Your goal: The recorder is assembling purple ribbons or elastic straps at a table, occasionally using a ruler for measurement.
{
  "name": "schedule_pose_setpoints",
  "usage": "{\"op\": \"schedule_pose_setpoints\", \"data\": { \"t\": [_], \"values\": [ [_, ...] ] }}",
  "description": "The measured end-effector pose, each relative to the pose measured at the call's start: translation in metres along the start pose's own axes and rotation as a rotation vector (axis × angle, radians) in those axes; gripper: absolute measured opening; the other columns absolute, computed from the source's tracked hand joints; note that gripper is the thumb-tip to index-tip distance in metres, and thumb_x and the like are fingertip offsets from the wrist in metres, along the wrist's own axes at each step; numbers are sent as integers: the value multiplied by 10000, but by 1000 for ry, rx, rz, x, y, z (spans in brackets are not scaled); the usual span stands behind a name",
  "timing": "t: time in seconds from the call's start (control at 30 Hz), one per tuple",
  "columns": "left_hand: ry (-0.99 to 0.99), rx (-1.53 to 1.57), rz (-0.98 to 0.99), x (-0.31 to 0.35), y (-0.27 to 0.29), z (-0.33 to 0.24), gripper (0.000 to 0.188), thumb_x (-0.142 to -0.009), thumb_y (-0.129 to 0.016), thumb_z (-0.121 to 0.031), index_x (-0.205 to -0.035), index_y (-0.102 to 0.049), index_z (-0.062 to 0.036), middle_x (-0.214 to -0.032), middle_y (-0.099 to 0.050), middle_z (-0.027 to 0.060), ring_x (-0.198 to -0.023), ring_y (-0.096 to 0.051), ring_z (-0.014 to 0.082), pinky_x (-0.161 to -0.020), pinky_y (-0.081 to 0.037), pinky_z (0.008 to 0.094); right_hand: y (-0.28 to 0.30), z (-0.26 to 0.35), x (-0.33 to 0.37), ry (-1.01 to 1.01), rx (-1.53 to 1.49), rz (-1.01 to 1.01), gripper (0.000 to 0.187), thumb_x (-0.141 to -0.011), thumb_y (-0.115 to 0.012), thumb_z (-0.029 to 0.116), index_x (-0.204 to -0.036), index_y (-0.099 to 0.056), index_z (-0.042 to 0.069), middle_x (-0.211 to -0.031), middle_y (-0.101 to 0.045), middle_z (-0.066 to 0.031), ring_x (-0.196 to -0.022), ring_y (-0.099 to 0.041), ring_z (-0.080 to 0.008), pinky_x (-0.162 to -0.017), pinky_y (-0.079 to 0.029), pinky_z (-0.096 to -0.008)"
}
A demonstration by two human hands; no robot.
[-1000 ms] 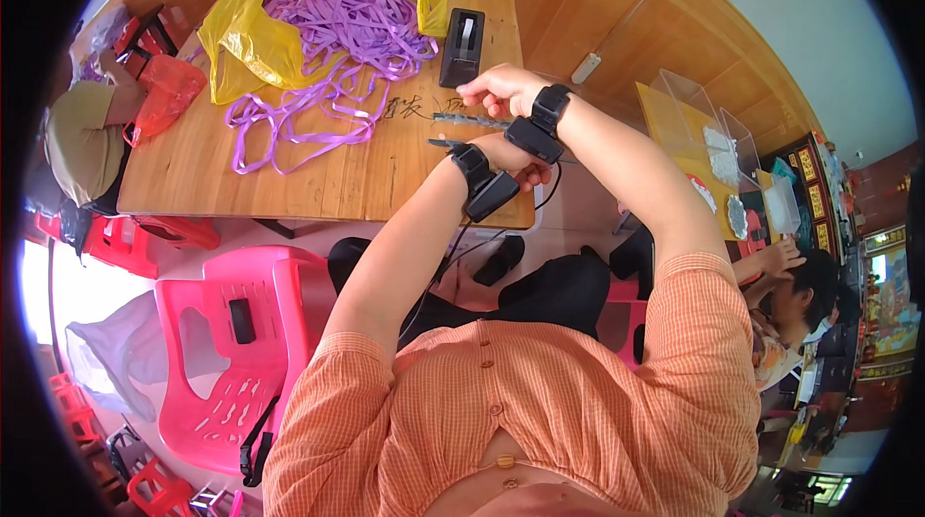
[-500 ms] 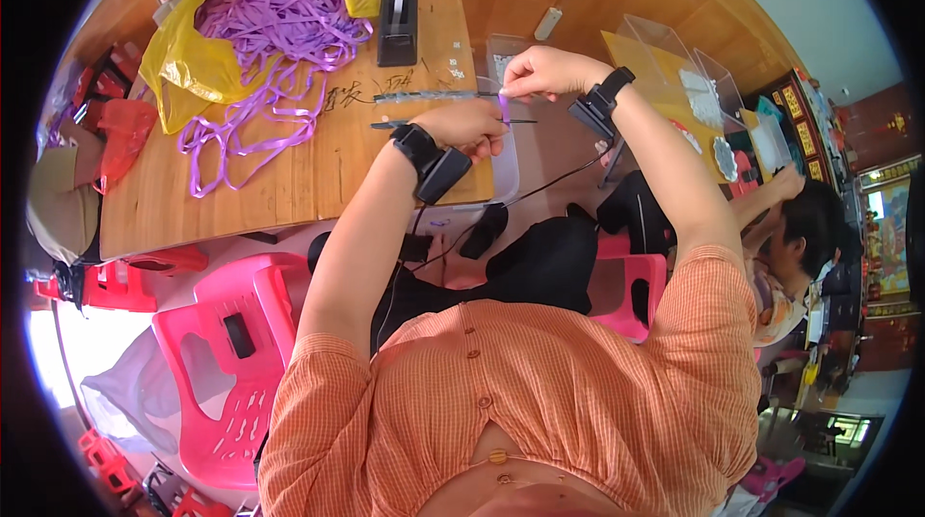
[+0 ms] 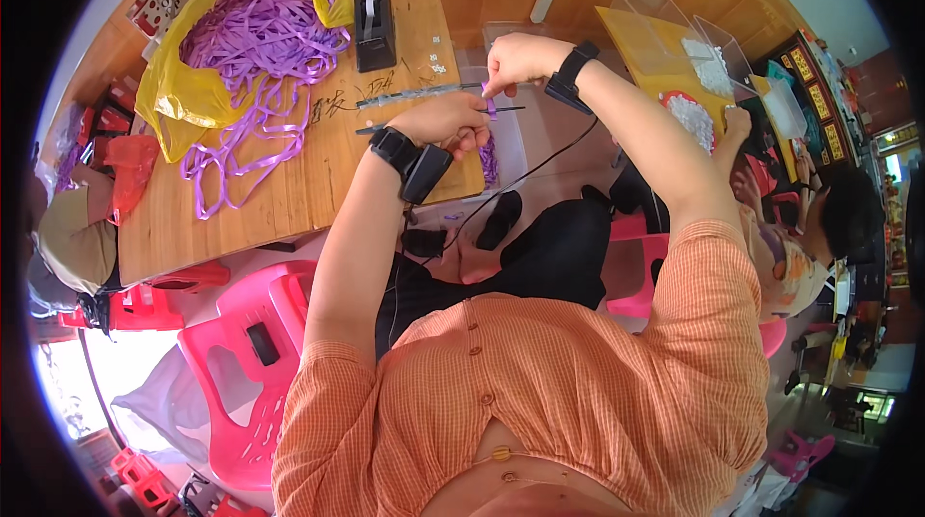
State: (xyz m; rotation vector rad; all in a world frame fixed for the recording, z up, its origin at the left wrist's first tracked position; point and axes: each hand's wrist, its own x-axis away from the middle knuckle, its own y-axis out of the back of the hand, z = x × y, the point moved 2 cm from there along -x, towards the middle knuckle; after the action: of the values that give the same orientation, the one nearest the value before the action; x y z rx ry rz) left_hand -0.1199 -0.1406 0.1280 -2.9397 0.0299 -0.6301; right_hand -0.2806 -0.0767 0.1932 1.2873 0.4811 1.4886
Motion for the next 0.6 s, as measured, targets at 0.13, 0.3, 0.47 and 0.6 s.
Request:
{"op": "schedule_pose_setpoints", "data": {
  "t": [0.13,0.3,0.47,0.6],
  "values": [
    [1,-18,-2,-4,1,0,74,-953,-501,-126,-962,-486,-54,-704,-589,36,-469,-539,87,-392,-440,236,4,-2,3,-81,168,-50,367,-767,-783,395,-762,-692,40,-694,-691,-50,-585,-602,-188,-522,-467,-346],
    [-28,-30,0,-4,0,-2,93,-966,-510,-145,-954,-490,-55,-709,-590,39,-469,-537,83,-393,-440,232,-7,-27,-7,128,172,-246,312,-752,-802,338,-781,-647,68,-718,-636,-49,-649,-594,-210,-572,-474,-352],
    [-21,-46,2,-3,1,0,83,-966,-510,-140,-958,-493,-59,-712,-591,34,-471,-535,75,-392,-444,232,-15,-21,-8,492,159,-184,101,-809,-727,180,-880,-681,125,-982,-632,-71,-941,-610,-243,-801,-484,-368],
    [-5,8,-27,-1,0,0,84,-965,-517,-140,-960,-497,-59,-716,-593,28,-472,-535,70,-391,-450,230,-19,-14,-7,540,335,-148,80,-850,-671,176,-916,-704,143,-1182,-592,-73,-1143,-535,-278,-952,-451,-386]
  ]
}}
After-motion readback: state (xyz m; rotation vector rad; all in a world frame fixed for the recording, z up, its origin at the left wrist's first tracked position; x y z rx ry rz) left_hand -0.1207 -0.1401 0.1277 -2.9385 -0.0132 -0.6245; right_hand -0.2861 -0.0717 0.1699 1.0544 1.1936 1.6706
